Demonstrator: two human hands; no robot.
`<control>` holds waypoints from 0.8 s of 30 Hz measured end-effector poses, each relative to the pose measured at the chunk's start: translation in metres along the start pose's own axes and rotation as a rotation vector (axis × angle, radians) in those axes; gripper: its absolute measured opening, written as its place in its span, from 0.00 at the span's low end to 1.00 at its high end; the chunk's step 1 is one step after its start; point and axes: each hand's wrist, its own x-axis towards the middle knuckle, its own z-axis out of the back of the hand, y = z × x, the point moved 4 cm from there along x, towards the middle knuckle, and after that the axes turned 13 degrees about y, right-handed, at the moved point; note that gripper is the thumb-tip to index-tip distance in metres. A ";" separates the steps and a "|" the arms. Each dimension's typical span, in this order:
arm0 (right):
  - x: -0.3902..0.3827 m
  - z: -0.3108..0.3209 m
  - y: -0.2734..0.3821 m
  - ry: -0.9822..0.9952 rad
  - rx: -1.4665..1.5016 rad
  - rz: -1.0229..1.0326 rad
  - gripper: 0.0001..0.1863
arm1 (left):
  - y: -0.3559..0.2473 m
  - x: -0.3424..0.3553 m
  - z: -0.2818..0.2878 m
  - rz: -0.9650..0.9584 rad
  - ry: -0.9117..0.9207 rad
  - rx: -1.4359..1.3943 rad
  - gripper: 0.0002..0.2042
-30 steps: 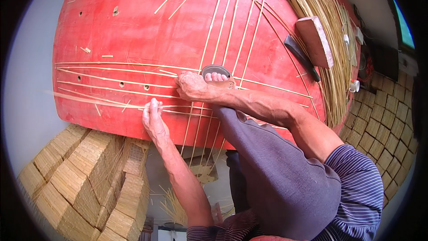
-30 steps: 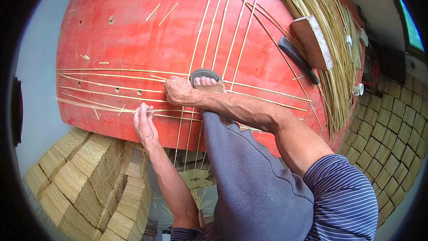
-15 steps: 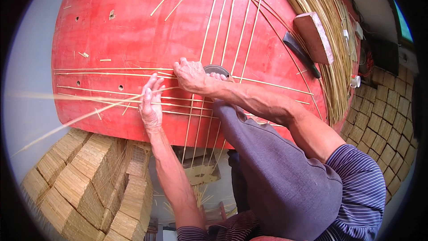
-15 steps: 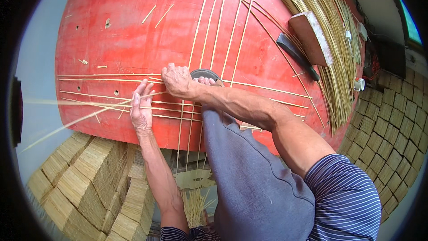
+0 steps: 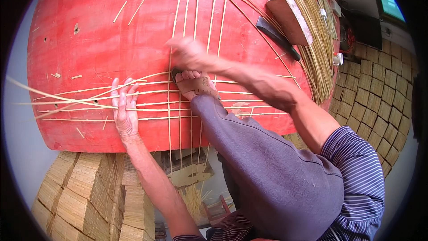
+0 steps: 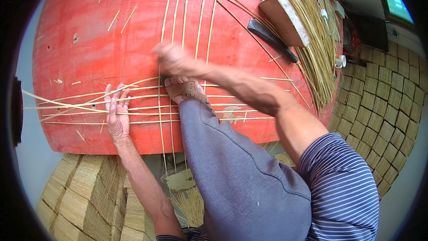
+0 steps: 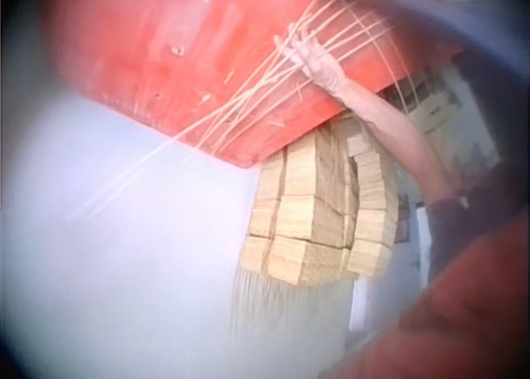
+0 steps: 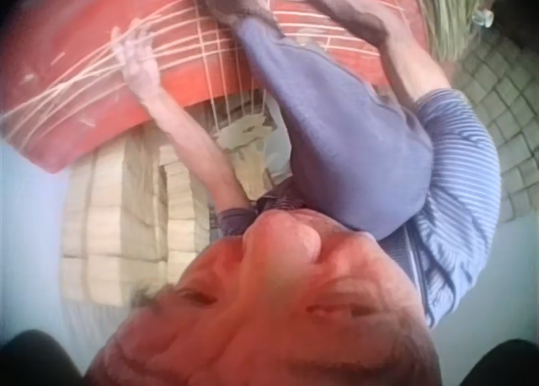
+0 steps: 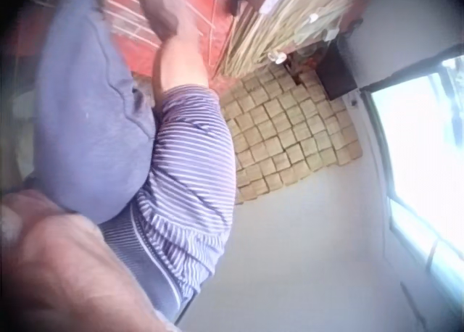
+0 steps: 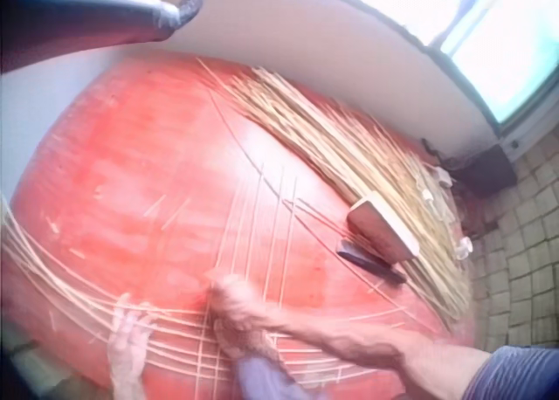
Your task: The person weaves thin bamboo strips by hand on a large red curved surface. They repeatedly interlace horizontal and vertical strips to form a grid pattern, using their hands to pull and align the material.
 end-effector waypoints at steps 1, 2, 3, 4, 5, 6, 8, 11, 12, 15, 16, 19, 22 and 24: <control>-0.010 0.036 -0.003 0.104 -0.112 -0.458 0.12 | -0.006 -0.012 0.010 -0.004 -0.009 0.019 0.32; -0.031 0.089 -0.024 -0.014 -0.284 -0.442 0.12 | -0.008 -0.008 0.009 -0.017 0.018 0.020 0.31; -0.050 0.131 -0.032 0.003 -0.497 -0.568 0.07 | -0.010 -0.008 0.011 -0.031 0.032 0.026 0.31; -0.068 0.173 -0.040 0.042 -0.721 -0.700 0.04 | -0.016 -0.009 0.014 -0.053 0.028 0.032 0.30; -0.088 0.220 -0.046 0.097 -0.937 -0.833 0.07 | -0.019 -0.007 0.015 -0.068 0.033 0.033 0.30; -0.102 0.247 -0.045 0.118 -1.081 -0.804 0.05 | -0.024 -0.007 0.015 -0.081 0.040 0.039 0.29; -0.125 0.290 -0.058 0.208 -1.140 -0.925 0.07 | -0.031 -0.003 0.011 -0.150 0.014 0.035 0.28; -0.134 0.286 -0.083 0.409 -1.116 -1.092 0.09 | -0.049 -0.011 0.011 -0.232 -0.041 0.049 0.28; -0.131 0.284 -0.085 0.430 -1.114 -1.115 0.09 | -0.052 -0.013 0.010 -0.245 -0.040 0.062 0.28; -0.125 0.279 -0.082 0.418 -1.119 -1.105 0.10 | -0.058 -0.017 0.010 -0.268 -0.046 0.128 0.29; -0.128 0.290 -0.079 0.399 -1.139 -1.095 0.11 | -0.054 -0.015 0.010 -0.267 -0.054 0.123 0.29; -0.120 0.309 -0.070 0.280 -1.126 -1.026 0.12 | -0.048 -0.015 0.015 -0.279 -0.074 0.089 0.33; -0.091 0.324 -0.044 0.208 -1.185 -0.883 0.12 | -0.043 -0.015 0.020 -0.329 -0.048 -0.075 0.37; -0.054 0.337 -0.028 0.194 -1.174 -0.830 0.10 | -0.040 -0.012 0.019 -0.353 -0.022 -0.279 0.39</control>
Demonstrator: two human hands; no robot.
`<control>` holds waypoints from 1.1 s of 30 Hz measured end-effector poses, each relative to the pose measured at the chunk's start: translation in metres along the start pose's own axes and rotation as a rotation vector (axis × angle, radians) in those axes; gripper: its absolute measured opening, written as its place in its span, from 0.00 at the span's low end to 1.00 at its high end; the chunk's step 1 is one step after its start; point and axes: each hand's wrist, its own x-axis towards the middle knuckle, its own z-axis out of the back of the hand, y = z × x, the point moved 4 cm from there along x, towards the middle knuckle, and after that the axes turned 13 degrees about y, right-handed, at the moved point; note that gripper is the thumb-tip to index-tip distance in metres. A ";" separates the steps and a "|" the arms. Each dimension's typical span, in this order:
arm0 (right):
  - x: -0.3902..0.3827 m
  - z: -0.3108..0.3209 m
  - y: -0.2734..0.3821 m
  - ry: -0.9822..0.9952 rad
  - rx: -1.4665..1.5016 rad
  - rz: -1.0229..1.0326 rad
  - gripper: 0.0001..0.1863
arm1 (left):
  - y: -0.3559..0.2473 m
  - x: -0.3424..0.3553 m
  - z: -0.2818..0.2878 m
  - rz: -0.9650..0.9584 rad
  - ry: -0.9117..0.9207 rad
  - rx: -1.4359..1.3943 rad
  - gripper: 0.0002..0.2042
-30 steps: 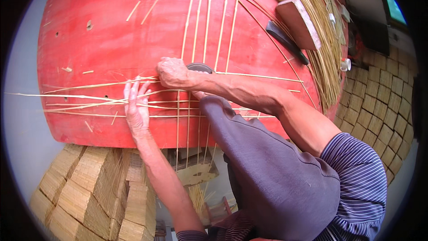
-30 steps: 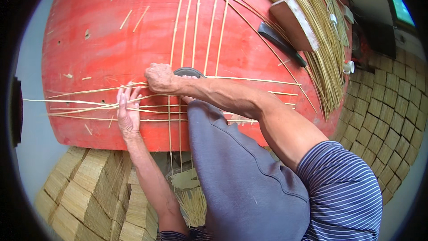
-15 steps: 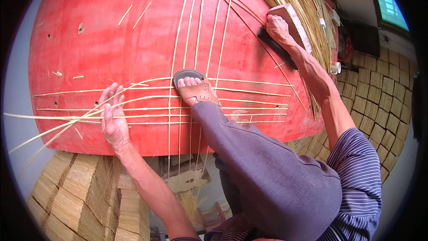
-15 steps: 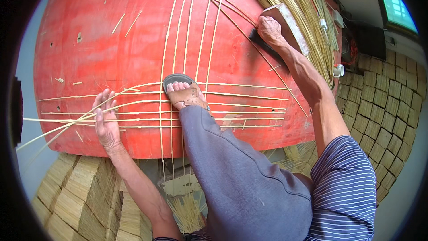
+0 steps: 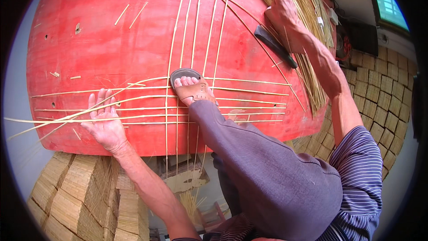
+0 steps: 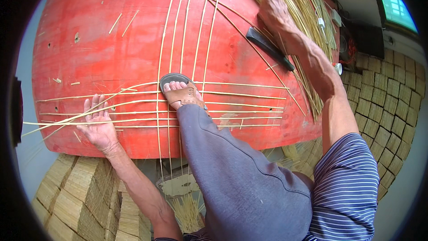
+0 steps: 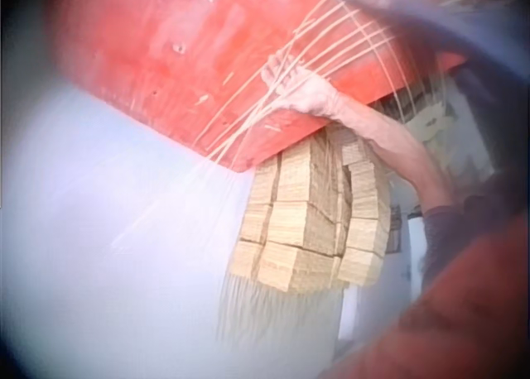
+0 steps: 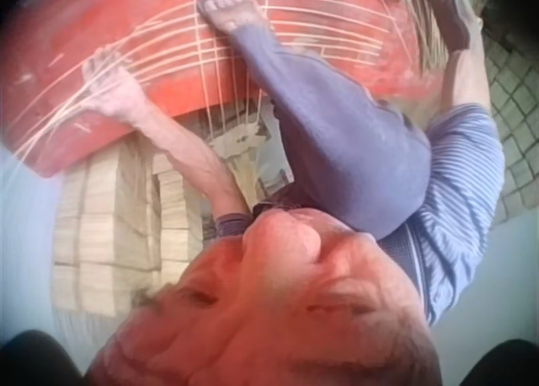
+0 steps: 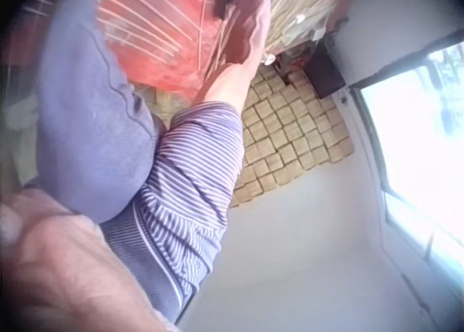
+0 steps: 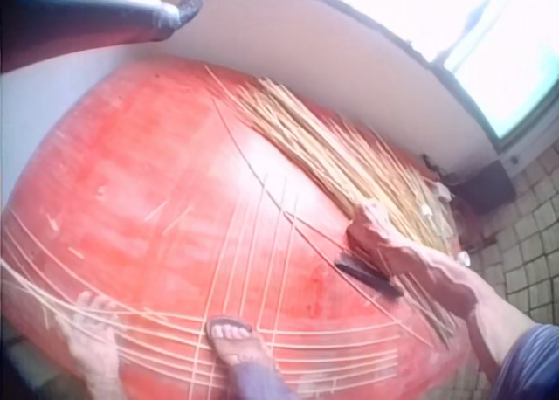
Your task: The person weaves thin bamboo strips by hand on a large red curved surface. They repeatedly interlace horizontal and vertical strips to form a grid pattern, using their hands to pull and align the material.
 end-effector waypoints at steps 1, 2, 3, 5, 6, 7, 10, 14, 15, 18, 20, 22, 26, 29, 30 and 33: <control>0.009 0.023 0.022 -0.068 0.004 0.159 0.09 | 0.003 0.001 0.003 0.006 0.000 -0.054 0.39; 0.022 0.022 0.068 -0.127 0.064 0.330 0.07 | -0.010 -0.005 0.009 0.018 -0.019 -0.055 0.40; 0.033 0.033 0.104 -0.037 0.371 0.305 0.09 | -0.013 -0.009 0.015 0.021 -0.031 -0.096 0.40; 0.037 0.049 0.193 0.147 1.012 0.237 0.18 | -0.026 -0.015 0.022 0.048 -0.163 0.060 0.39; 0.036 0.090 0.209 0.184 0.847 0.462 0.18 | -0.002 -0.003 0.018 0.068 -0.192 0.047 0.39; 0.041 0.090 0.231 0.005 0.546 0.608 0.08 | 0.015 0.009 0.009 0.127 -0.146 0.039 0.38; -0.001 0.087 0.371 -0.318 0.509 0.990 0.04 | -0.009 -0.004 0.015 0.209 -0.131 0.170 0.36; -0.080 0.079 0.490 -0.064 0.294 1.234 0.06 | -0.010 -0.007 0.003 0.171 -0.151 0.271 0.34; -0.089 0.052 0.495 -0.145 0.322 1.152 0.07 | 0.009 0.004 -0.005 0.204 -0.199 0.193 0.32; -0.094 0.015 0.498 0.067 0.600 1.053 0.08 | 0.013 0.000 0.020 0.277 -0.229 0.142 0.26; -0.093 0.009 0.476 0.196 0.654 1.014 0.09 | 0.008 -0.007 0.036 0.303 -0.118 0.110 0.24; -0.096 -0.007 0.427 0.325 0.637 0.904 0.11 | 0.009 -0.005 0.026 0.294 -0.185 0.108 0.22; -0.104 -0.037 0.289 0.609 0.584 0.716 0.10 | -0.011 -0.012 0.033 0.238 -0.229 0.131 0.22; -0.115 -0.047 0.181 0.768 0.686 0.550 0.13 | -0.001 -0.011 0.033 0.239 -0.236 0.144 0.24; -0.116 -0.045 0.161 0.826 0.739 0.475 0.13 | 0.003 -0.008 0.028 0.222 -0.284 0.178 0.27; -0.109 -0.028 0.172 0.630 0.723 0.563 0.14 | 0.005 -0.004 0.026 0.185 -0.227 0.112 0.24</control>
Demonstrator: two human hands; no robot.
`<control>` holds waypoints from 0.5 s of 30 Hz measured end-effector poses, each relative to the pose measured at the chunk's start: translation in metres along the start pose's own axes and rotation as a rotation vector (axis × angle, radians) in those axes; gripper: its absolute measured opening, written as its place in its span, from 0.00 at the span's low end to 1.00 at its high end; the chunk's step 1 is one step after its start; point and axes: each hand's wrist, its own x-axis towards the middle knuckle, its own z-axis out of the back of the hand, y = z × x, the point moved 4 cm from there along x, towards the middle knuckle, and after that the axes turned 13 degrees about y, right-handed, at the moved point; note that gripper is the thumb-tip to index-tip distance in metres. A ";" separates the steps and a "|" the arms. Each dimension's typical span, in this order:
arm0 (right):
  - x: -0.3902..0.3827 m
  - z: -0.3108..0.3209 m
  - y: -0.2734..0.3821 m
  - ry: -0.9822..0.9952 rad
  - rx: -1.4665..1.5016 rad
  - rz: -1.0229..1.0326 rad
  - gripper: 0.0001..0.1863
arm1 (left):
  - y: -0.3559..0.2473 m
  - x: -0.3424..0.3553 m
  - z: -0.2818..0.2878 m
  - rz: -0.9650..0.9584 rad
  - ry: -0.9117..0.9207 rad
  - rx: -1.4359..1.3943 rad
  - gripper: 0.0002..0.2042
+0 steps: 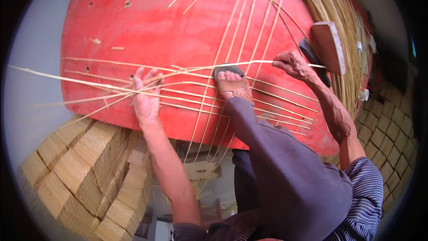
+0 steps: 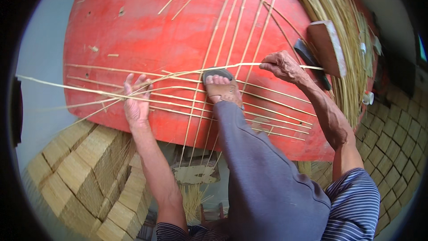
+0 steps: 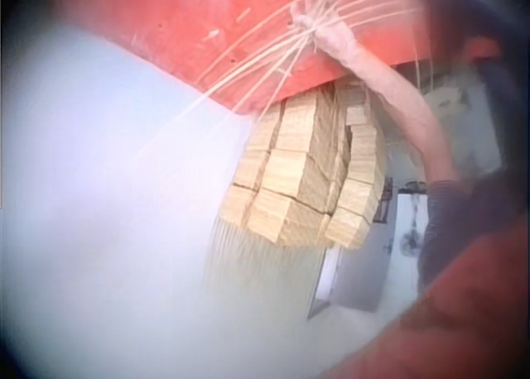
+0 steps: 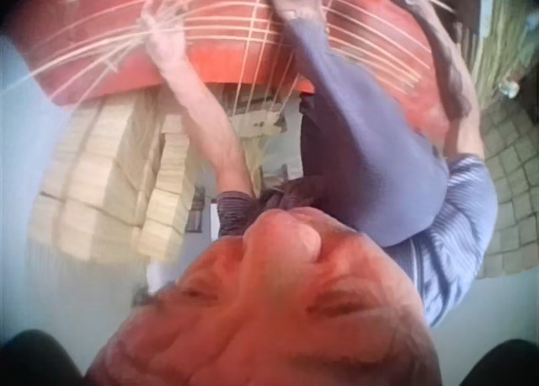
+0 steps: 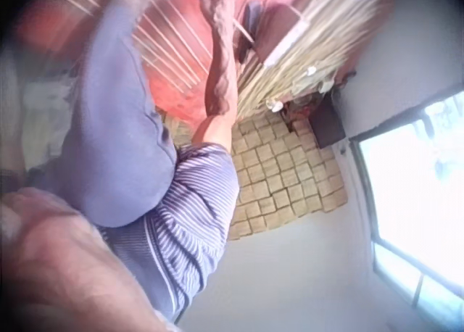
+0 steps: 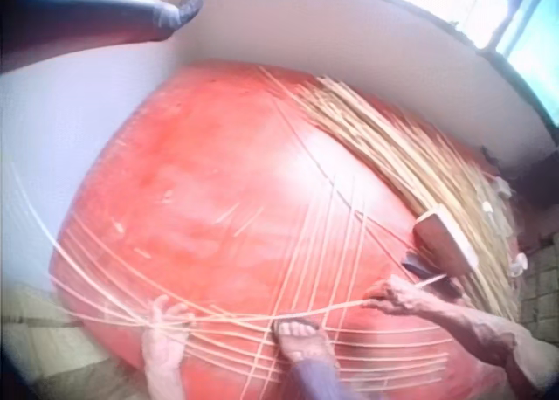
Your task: The person weaves thin bamboo strips by hand on a large red curved surface. They repeatedly interlace horizontal and vertical strips to form a grid pattern, using their hands to pull and align the material.
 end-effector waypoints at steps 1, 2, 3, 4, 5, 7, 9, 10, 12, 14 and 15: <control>0.015 0.004 0.021 -0.005 -0.060 -0.014 0.14 | 0.000 0.001 0.001 -0.017 0.051 -0.012 0.22; 0.033 0.006 0.038 -0.013 -0.134 0.012 0.13 | -0.002 0.003 -0.006 0.007 0.073 -0.026 0.18; 0.053 0.002 0.057 -0.026 -0.200 0.042 0.13 | -0.003 0.004 -0.011 -0.018 0.149 -0.083 0.15; 0.075 -0.002 0.082 -0.049 -0.179 0.104 0.12 | -0.005 0.002 -0.008 -0.024 0.153 -0.061 0.14; 0.098 -0.007 0.092 -0.051 -0.185 0.138 0.13 | -0.004 0.003 -0.008 -0.027 0.171 -0.051 0.14; 0.136 -0.004 0.123 -0.055 -0.307 0.122 0.15 | -0.003 0.007 -0.010 -0.053 0.138 0.031 0.15; 0.175 -0.004 0.147 -0.164 -0.350 0.256 0.15 | -0.012 -0.002 0.002 -0.080 0.006 0.173 0.16; 0.188 0.001 0.153 -0.155 -0.346 0.259 0.15 | -0.013 -0.007 0.005 -0.127 -0.126 0.258 0.19; 0.209 0.012 0.155 -0.249 -0.443 0.314 0.15 | -0.014 -0.014 0.013 -0.194 -0.318 0.201 0.20; 0.226 0.018 0.147 -0.292 -0.519 0.343 0.15 | -0.004 -0.024 0.023 -0.234 -0.471 0.147 0.21; 0.237 0.014 0.143 -0.282 -0.540 0.355 0.14 | 0.004 -0.034 0.036 -0.247 -0.540 0.127 0.22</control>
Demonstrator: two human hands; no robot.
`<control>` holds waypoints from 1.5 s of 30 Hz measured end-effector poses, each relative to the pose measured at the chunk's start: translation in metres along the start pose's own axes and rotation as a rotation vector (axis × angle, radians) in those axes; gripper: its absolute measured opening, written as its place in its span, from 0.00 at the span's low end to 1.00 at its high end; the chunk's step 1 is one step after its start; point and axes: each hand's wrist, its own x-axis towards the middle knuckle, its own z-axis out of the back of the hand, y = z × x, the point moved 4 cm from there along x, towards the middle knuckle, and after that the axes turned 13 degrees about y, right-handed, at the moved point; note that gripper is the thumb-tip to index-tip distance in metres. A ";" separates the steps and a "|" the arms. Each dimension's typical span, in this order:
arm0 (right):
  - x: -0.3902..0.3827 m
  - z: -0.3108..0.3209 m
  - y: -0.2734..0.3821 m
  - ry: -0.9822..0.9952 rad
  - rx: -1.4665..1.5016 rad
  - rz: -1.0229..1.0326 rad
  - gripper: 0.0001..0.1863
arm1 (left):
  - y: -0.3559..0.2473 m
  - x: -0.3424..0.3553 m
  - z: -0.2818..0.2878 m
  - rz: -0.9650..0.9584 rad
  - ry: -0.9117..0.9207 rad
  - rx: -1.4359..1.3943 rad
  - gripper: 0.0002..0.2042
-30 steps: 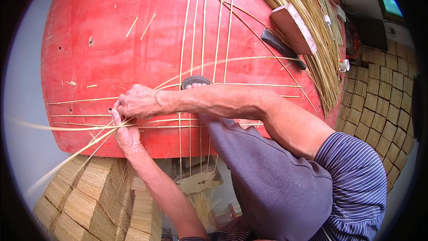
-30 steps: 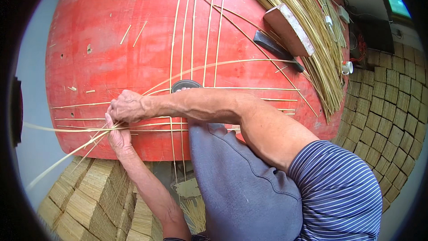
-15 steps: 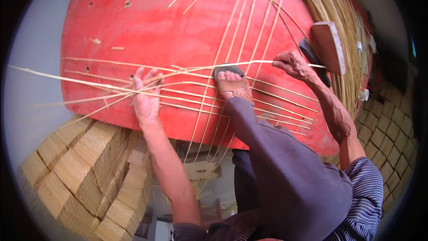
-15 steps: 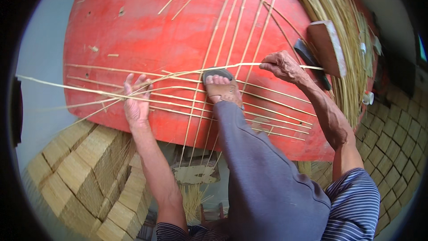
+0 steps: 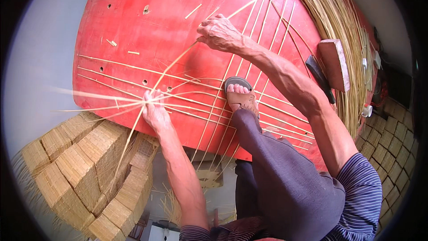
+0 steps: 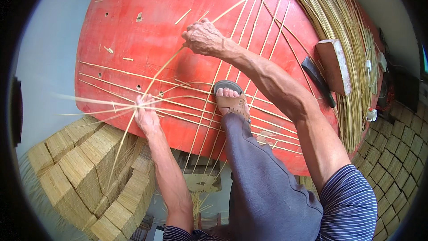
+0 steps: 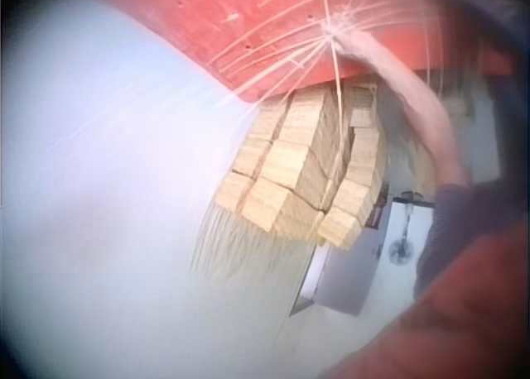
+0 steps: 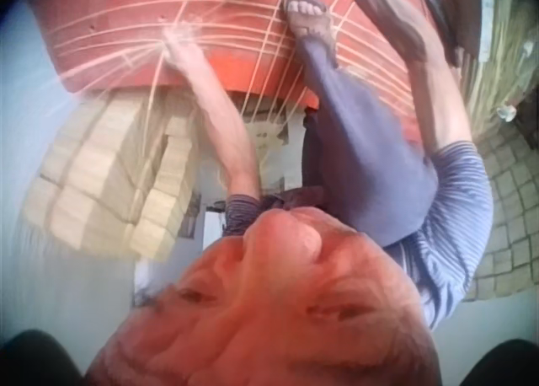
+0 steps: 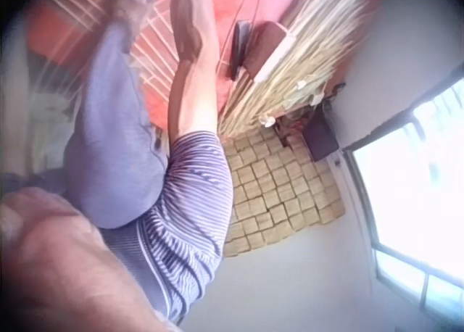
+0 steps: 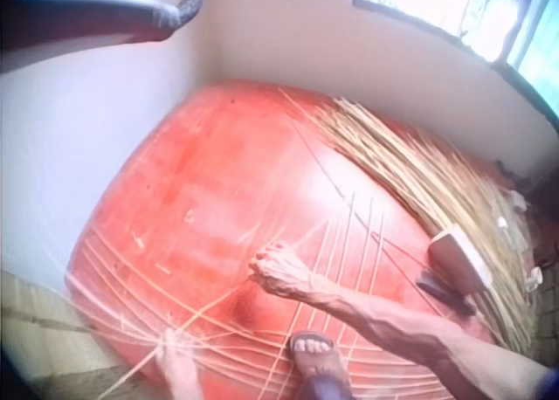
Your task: The person weaves thin bamboo strips by hand on a large red curved surface. They repeatedly interlace horizontal and vertical strips to form a grid pattern, using their hands to pull and align the material.
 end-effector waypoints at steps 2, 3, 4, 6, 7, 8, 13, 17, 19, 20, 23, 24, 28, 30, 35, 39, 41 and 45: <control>0.008 -0.014 -0.008 0.030 -0.048 0.034 0.13 | 0.018 -0.012 0.018 0.033 -0.089 -0.081 0.24; 0.008 -0.023 -0.015 0.054 -0.072 0.052 0.12 | 0.030 -0.023 0.022 0.071 -0.112 -0.143 0.25; 0.008 -0.032 -0.017 0.075 -0.094 0.072 0.11 | 0.040 -0.034 0.027 0.107 -0.137 -0.203 0.26; 0.005 -0.049 -0.016 0.092 -0.107 0.088 0.08 | 0.058 -0.056 0.039 0.167 -0.197 -0.269 0.26; 0.004 -0.055 -0.007 0.087 -0.087 0.097 0.08 | 0.061 -0.068 0.047 0.188 -0.234 -0.297 0.25; 0.001 -0.060 0.000 0.082 -0.068 0.105 0.08 | 0.064 -0.078 0.053 0.190 -0.253 -0.315 0.25; -0.019 -0.065 0.013 -0.053 -0.106 0.115 0.10 | 0.084 -0.118 0.072 0.220 -0.327 -0.390 0.22; -0.032 -0.062 0.014 -0.064 -0.123 0.045 0.14 | 0.095 -0.139 0.085 0.201 -0.339 -0.383 0.21; -0.037 -0.061 0.015 -0.081 -0.120 -0.010 0.17 | 0.095 -0.143 0.086 0.183 -0.333 -0.364 0.21; -0.039 -0.059 0.015 -0.098 -0.120 -0.018 0.18 | 0.096 -0.146 0.085 0.184 -0.341 -0.349 0.21; -0.040 -0.061 0.019 -0.141 -0.094 -0.025 0.20 | 0.100 -0.150 0.091 0.180 -0.349 -0.362 0.20; -0.041 -0.061 0.015 -0.123 -0.112 -0.026 0.20 | 0.106 -0.150 0.091 0.188 -0.350 -0.383 0.20; -0.031 -0.096 0.004 0.057 -0.170 -0.107 0.14 | 0.100 -0.153 0.087 0.172 -0.339 -0.376 0.23; -0.029 -0.107 0.001 -0.033 -0.085 0.009 0.12 | 0.103 -0.154 0.097 0.135 -0.320 -0.456 0.21; -0.038 -0.088 -0.004 -0.062 -0.186 0.010 0.18 | 0.131 -0.152 0.089 0.202 -0.398 -0.632 0.18; -0.040 -0.082 0.008 -0.052 -0.188 0.039 0.20 | 0.133 -0.162 0.083 0.179 -0.421 -0.697 0.16; -0.038 -0.085 0.008 -0.023 -0.184 0.040 0.20 | 0.132 -0.165 0.083 0.152 -0.409 -0.705 0.16; -0.037 -0.085 0.010 -0.009 -0.234 0.040 0.21 | 0.131 -0.165 0.083 0.149 -0.408 -0.710 0.17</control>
